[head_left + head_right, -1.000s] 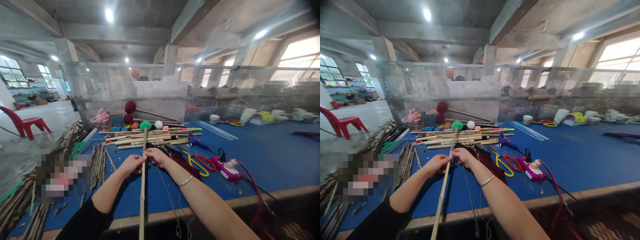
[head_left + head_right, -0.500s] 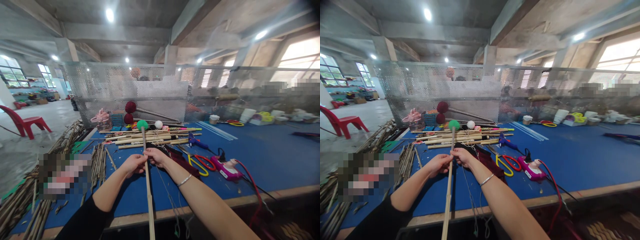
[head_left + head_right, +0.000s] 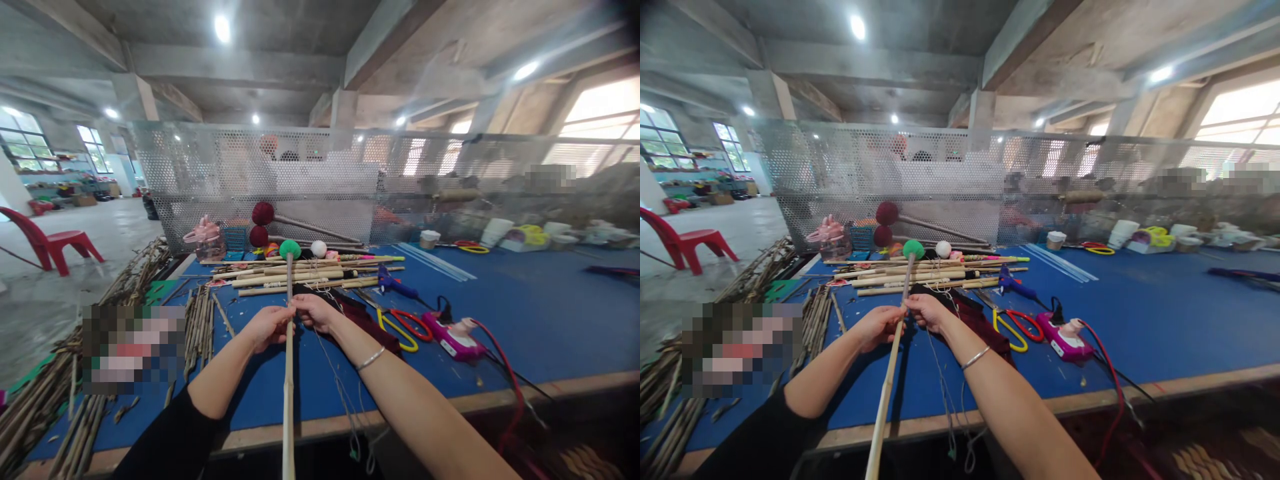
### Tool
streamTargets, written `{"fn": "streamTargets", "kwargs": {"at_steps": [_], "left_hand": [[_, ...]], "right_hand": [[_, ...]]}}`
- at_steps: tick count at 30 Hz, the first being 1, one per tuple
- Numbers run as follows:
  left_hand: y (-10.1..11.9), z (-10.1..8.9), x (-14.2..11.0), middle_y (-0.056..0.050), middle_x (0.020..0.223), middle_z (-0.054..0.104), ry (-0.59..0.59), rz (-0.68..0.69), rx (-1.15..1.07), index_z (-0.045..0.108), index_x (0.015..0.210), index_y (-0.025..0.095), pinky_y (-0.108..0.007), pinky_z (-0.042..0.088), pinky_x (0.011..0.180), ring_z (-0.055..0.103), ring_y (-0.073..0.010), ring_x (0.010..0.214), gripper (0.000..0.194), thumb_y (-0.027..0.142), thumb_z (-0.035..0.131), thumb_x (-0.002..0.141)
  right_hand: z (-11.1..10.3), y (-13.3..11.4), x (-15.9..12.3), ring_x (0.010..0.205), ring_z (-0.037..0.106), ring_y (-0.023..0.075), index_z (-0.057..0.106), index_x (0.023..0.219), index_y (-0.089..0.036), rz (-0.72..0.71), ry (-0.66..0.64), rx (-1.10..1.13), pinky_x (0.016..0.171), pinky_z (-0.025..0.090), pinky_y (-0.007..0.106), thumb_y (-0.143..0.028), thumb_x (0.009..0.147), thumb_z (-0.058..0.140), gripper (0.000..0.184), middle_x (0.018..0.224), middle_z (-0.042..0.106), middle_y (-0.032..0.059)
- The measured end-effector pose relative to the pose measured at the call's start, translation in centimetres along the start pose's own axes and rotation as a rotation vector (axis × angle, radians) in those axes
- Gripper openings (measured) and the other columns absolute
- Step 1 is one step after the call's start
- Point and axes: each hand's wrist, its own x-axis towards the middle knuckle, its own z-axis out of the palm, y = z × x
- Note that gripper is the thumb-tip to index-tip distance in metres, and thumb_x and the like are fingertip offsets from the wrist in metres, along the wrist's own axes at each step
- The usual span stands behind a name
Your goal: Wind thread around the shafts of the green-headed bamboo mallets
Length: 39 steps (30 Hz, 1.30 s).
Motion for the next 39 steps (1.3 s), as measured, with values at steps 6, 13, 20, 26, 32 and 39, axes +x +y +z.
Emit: {"fn": "streamTargets", "kwargs": {"at_steps": [6,13,20,26,32,39], "left_hand": [[-0.1,0.0,0.2,-0.002,0.056,0.057,0.011,0.075,0.014,0.053,0.064,0.011,-0.015,0.039,0.045,0.051,-0.0056,0.046,0.030,0.036,0.070,0.059],[0.6,0.2,-0.4,-0.007,0.066,0.062,-0.055,-0.006,-0.084,0.059,0.078,0.010,-0.018,0.042,0.045,0.059,-0.0109,0.053,0.016,0.022,0.057,0.068],[0.7,0.8,-0.8,-0.006,0.065,0.062,-0.050,-0.010,-0.031,0.058,0.081,0.010,-0.018,0.042,0.045,0.058,-0.0104,0.051,0.021,0.025,0.060,0.066],[0.5,1.2,-0.8,-0.006,0.062,0.061,0.025,0.003,0.042,0.056,0.073,0.010,-0.018,0.040,0.044,0.057,-0.0105,0.049,0.024,0.029,0.066,0.061],[-0.3,1.2,-0.3,-0.004,0.056,0.060,0.047,0.004,0.147,0.053,0.063,0.012,-0.018,0.038,0.043,0.056,-0.0106,0.047,0.021,0.029,0.065,0.061],[0.7,1.1,-0.5,-0.006,0.062,0.062,0.079,0.030,-0.011,0.058,0.071,0.011,-0.017,0.040,0.045,0.056,-0.0096,0.050,0.022,0.029,0.066,0.062]], "right_hand": [[0.0,-0.1,-0.2,0.033,0.012,0.0001,0.047,0.074,-0.015,0.033,-0.020,0.010,0.034,0.005,0.015,-0.036,0.065,0.065,0.029,0.042,0.029,-0.0119],[0.6,-0.3,-0.5,0.032,0.017,0.0000,0.048,0.069,-0.014,-0.017,-0.053,-0.083,0.031,0.007,0.017,-0.040,0.067,0.063,0.030,0.047,0.040,-0.0082],[-0.9,-0.9,0.0,0.030,0.020,0.0018,0.047,0.064,-0.016,-0.174,0.190,-0.318,0.033,0.011,0.018,-0.038,0.059,0.068,0.031,0.037,0.034,-0.0110],[0.1,-1.6,-0.3,0.044,0.038,0.0049,0.051,0.059,-0.014,-0.330,0.318,-0.440,0.045,0.029,0.019,-0.036,0.059,0.067,0.027,0.049,0.050,-0.0044],[1.1,-1.5,-0.1,0.047,0.042,0.0074,0.052,0.059,-0.014,-0.360,0.370,-0.545,0.047,0.031,0.020,-0.034,0.062,0.063,0.023,0.052,0.052,-0.0020],[0.4,-1.8,-0.3,0.045,0.033,0.0060,0.051,0.056,-0.015,-0.353,0.426,-0.582,0.044,0.025,0.020,-0.037,0.060,0.063,0.026,0.047,0.045,-0.0046]]}}
